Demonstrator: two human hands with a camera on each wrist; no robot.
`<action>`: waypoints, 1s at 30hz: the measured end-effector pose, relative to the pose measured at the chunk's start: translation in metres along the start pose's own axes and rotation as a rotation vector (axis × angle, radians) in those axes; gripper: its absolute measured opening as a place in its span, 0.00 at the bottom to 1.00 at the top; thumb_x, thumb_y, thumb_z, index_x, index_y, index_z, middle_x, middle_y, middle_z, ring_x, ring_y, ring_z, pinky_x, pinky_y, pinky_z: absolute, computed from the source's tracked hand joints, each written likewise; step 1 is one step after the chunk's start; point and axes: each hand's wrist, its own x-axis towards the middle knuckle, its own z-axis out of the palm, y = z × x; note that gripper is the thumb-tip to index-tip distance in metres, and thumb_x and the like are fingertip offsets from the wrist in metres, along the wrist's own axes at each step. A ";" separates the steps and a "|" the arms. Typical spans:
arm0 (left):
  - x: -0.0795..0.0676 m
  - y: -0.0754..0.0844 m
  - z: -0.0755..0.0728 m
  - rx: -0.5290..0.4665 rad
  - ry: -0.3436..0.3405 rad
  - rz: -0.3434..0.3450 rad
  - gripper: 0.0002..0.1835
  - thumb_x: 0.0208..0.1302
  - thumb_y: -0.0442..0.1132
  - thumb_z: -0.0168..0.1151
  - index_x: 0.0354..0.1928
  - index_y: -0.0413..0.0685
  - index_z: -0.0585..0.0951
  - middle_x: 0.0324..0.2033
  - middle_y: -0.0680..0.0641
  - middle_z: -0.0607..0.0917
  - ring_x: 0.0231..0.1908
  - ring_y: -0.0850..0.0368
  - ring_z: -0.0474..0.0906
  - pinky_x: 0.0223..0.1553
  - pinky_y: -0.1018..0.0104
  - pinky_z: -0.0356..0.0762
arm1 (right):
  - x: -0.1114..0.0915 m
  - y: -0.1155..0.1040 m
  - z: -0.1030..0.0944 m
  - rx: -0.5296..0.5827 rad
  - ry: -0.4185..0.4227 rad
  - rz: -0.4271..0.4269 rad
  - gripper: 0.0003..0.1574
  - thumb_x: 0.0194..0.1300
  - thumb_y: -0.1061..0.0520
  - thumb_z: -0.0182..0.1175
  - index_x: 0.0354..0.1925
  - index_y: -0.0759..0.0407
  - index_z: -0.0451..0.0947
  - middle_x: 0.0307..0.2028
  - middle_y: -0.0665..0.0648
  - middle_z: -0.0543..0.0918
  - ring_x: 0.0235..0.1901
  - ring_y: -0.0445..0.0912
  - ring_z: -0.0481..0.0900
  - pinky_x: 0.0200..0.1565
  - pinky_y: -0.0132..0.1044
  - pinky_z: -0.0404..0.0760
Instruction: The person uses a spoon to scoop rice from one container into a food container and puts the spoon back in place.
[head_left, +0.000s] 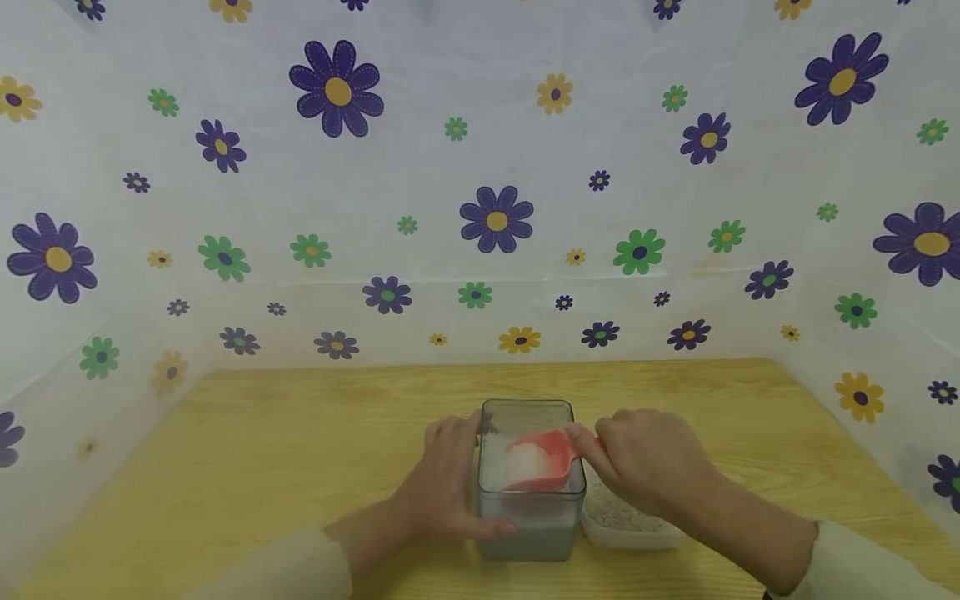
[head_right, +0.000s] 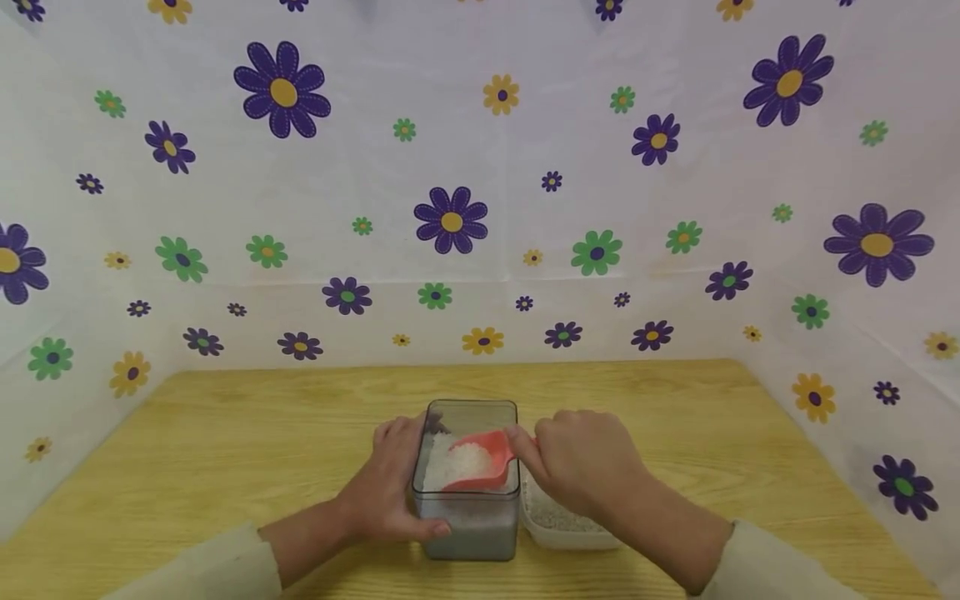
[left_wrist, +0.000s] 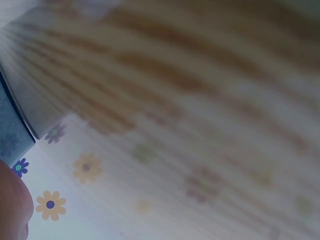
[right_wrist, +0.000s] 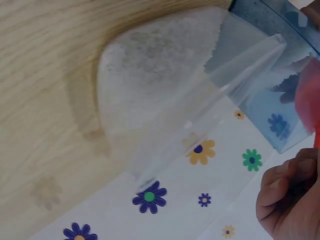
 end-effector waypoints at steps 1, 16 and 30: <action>0.000 0.000 0.000 -0.002 -0.003 -0.003 0.59 0.35 0.78 0.60 0.66 0.50 0.57 0.51 0.54 0.71 0.49 0.61 0.63 0.55 0.52 0.54 | 0.000 0.001 0.002 0.011 0.013 0.002 0.34 0.69 0.37 0.43 0.09 0.45 0.59 0.09 0.43 0.58 0.12 0.37 0.56 0.17 0.30 0.55; 0.000 0.003 -0.001 -0.022 -0.018 -0.039 0.60 0.34 0.78 0.60 0.67 0.52 0.56 0.53 0.56 0.70 0.52 0.62 0.63 0.57 0.52 0.54 | -0.005 0.012 0.018 0.104 0.241 -0.066 0.30 0.67 0.44 0.51 0.10 0.45 0.57 0.10 0.40 0.54 0.13 0.33 0.50 0.17 0.26 0.51; -0.002 -0.001 0.004 0.002 -0.004 -0.019 0.61 0.34 0.79 0.59 0.67 0.51 0.55 0.53 0.55 0.70 0.51 0.61 0.63 0.57 0.52 0.52 | -0.012 0.034 -0.011 0.157 0.249 0.082 0.25 0.70 0.47 0.47 0.26 0.53 0.85 0.25 0.48 0.86 0.26 0.44 0.82 0.27 0.36 0.75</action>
